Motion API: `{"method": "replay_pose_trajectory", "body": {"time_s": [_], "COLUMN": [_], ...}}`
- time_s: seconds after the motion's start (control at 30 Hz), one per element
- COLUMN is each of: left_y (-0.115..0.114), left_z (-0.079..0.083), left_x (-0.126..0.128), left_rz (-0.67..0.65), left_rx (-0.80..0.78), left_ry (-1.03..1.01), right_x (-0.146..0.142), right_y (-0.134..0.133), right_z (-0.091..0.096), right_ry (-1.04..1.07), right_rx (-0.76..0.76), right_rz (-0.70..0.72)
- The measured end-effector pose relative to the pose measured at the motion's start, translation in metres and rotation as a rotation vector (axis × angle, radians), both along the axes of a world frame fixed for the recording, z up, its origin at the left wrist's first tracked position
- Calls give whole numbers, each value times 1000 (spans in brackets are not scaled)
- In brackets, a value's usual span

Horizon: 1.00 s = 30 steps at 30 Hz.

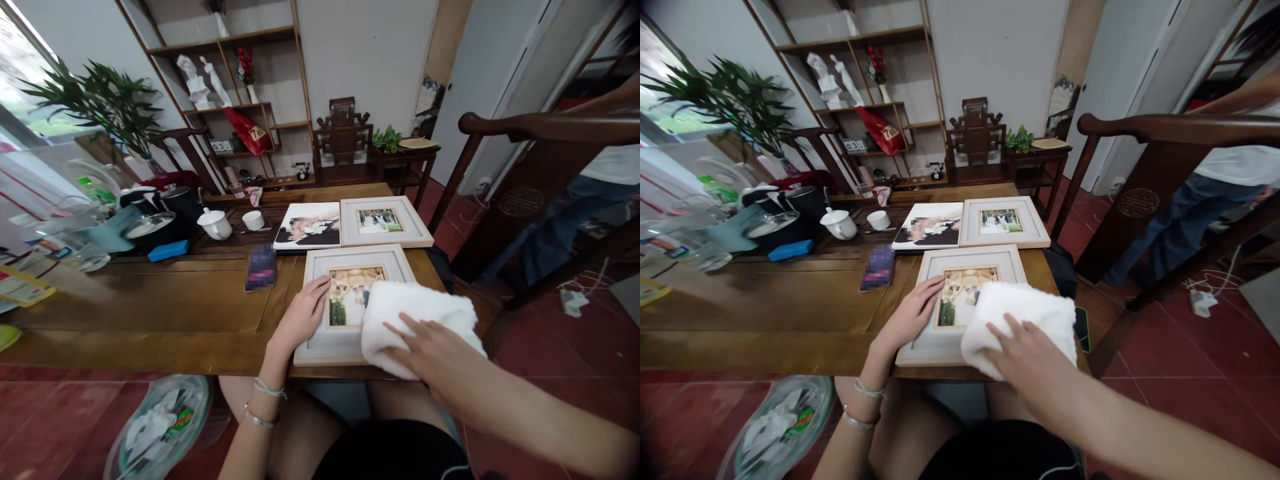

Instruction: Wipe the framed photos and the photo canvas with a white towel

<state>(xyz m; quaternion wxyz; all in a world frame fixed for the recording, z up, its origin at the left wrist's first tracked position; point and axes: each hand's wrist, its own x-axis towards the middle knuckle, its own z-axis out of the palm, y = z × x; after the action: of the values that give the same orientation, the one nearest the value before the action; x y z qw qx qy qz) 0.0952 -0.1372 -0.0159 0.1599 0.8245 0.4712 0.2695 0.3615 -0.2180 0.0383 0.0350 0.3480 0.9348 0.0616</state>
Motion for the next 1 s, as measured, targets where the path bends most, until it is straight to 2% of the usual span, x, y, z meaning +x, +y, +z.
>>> {"method": "replay_pose_trajectory", "body": {"time_s": [0.1,0.17,0.27,0.4,0.5,0.6,0.77,0.83,0.9,1.0], "left_y": [0,0,0,0,-1,-1,0,0,1,1], "left_z": [-1,-1,-1,1,3,2,0,-1,-1,-2], "left_x": [-1,-1,-2,-1,-1,0,-1,-1,-2,-2], "left_rz": [-12,-24,-28,-24,-13,-10,-11,-17,-19,-20], "left_rx": [14,27,29,18,6,8,23,24,29,40], "left_ry": [5,6,7,10,12,6,1,6,6,-3], "right_x": [-6,-5,0,4,0,-11,-23,-21,-15,-3], "right_y": [-16,-6,33,96,116,93,9,-9,-7,28], "right_z": [3,1,-5,-13,-15,-11,5,8,6,-6], "right_ry": [29,57,80,78,78,69,120,173,217,247], "right_rx": [-40,-58,-10,137,186,70,-237,-300,-290,-155], "right_rz": [6,-27,-92,-124,-96,-87,53,108,103,30]}}
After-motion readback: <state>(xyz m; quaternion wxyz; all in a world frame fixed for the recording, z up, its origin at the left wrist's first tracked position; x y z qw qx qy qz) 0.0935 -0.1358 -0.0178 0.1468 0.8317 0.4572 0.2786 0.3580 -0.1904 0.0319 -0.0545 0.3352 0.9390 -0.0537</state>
